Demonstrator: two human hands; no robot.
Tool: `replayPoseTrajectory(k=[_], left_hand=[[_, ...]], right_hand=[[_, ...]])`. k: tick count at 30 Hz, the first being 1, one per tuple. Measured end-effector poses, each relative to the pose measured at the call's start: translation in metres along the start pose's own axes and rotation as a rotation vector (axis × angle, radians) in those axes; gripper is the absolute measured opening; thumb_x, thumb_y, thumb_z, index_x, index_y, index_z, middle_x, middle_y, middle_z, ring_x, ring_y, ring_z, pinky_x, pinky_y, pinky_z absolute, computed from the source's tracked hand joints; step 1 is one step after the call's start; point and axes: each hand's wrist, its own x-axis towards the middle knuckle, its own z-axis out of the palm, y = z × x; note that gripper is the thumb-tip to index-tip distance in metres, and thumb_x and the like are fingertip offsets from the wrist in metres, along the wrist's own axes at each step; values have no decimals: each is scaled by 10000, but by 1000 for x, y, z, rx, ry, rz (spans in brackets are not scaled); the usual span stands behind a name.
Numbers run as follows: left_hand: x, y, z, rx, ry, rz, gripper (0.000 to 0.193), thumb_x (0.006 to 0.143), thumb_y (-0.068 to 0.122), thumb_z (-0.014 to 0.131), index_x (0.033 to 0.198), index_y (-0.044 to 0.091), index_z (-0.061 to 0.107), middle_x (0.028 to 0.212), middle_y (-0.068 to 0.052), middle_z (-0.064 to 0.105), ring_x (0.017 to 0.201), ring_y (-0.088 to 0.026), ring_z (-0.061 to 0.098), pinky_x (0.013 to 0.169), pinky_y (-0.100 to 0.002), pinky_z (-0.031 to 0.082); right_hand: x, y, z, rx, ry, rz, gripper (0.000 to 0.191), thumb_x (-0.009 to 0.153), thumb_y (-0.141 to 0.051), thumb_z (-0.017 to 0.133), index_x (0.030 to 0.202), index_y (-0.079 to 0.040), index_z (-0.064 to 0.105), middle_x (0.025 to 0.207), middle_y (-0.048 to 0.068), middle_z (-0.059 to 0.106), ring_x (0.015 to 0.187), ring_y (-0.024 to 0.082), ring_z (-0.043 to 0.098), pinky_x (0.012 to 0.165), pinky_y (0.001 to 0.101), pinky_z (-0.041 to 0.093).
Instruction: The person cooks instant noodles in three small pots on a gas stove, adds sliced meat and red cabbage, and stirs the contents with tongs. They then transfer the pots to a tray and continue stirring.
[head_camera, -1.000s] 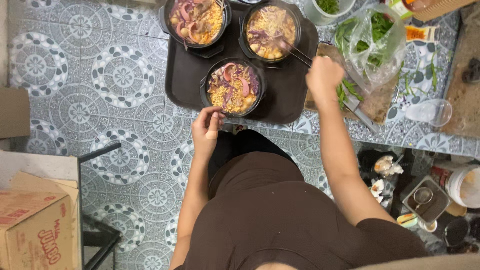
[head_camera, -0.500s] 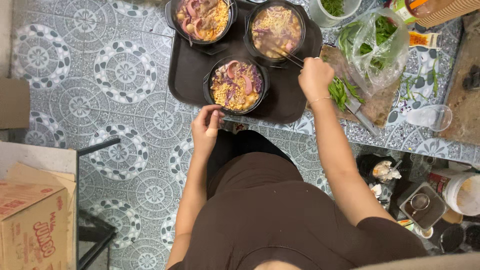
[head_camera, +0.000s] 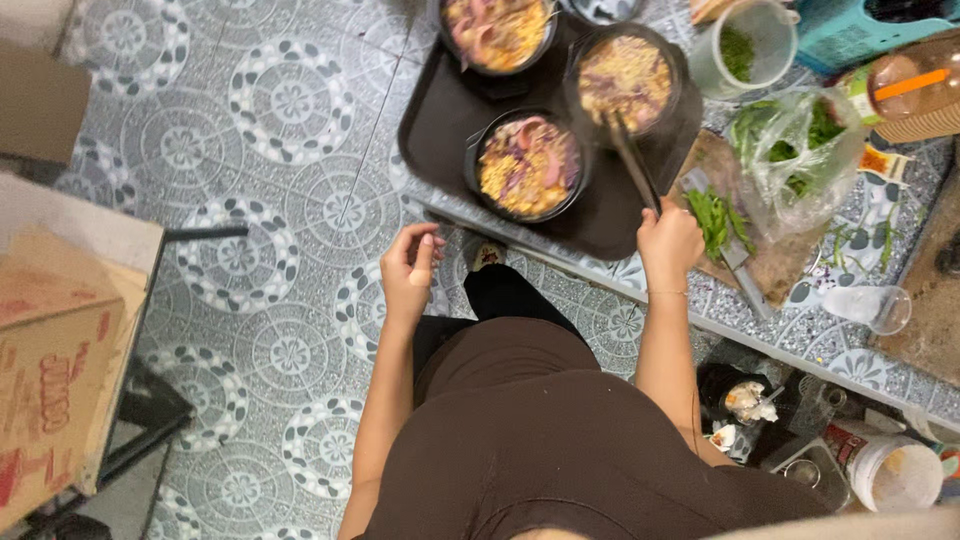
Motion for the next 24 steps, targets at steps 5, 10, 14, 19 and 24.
replayPoseTrajectory(k=[5,10,14,19,24], left_hand=[[-39,-13,-57,-32,78,-6,200,1047,147,579,1145,11,688,934,-54,738,780,-87,662,691,-241,544],[-110,-47,-144,-151,155,-34,209,1071,149,570,1176,-3,669,968,-73,719,798,-100,646,710,-251,535],[-160,-75,-211,-128,190,-82,201,1066,141,569,1171,1,666,951,-72,714,783,-103,647,693,-247,519],[-202,-90,-265,-110,205,-84,188,1069,134,563,1155,2,664,959,-70,706,787,-104,648,703,-249,539],[-223,-94,-288,-107,217,-98,196,1062,122,554,1179,5,658,958,-73,697,792,-103,646,697,-248,525]], right_hand=[[-23,-27,-8,-39,76,-39,276,926,-280,756,1116,-81,778,934,223,736,842,438,707,721,533,553],[-94,-59,-3,-9,68,-78,273,913,-269,762,1073,-47,755,888,240,722,822,450,700,697,543,547],[-130,-100,19,-13,83,-128,223,919,-240,754,969,-24,738,891,240,723,816,445,708,707,533,560],[-141,-131,14,-119,145,-193,177,891,-206,757,911,-31,748,873,236,717,770,437,714,681,521,571],[-171,-128,-11,-81,182,-178,190,901,-186,744,984,-15,743,864,224,715,752,427,712,653,526,562]])
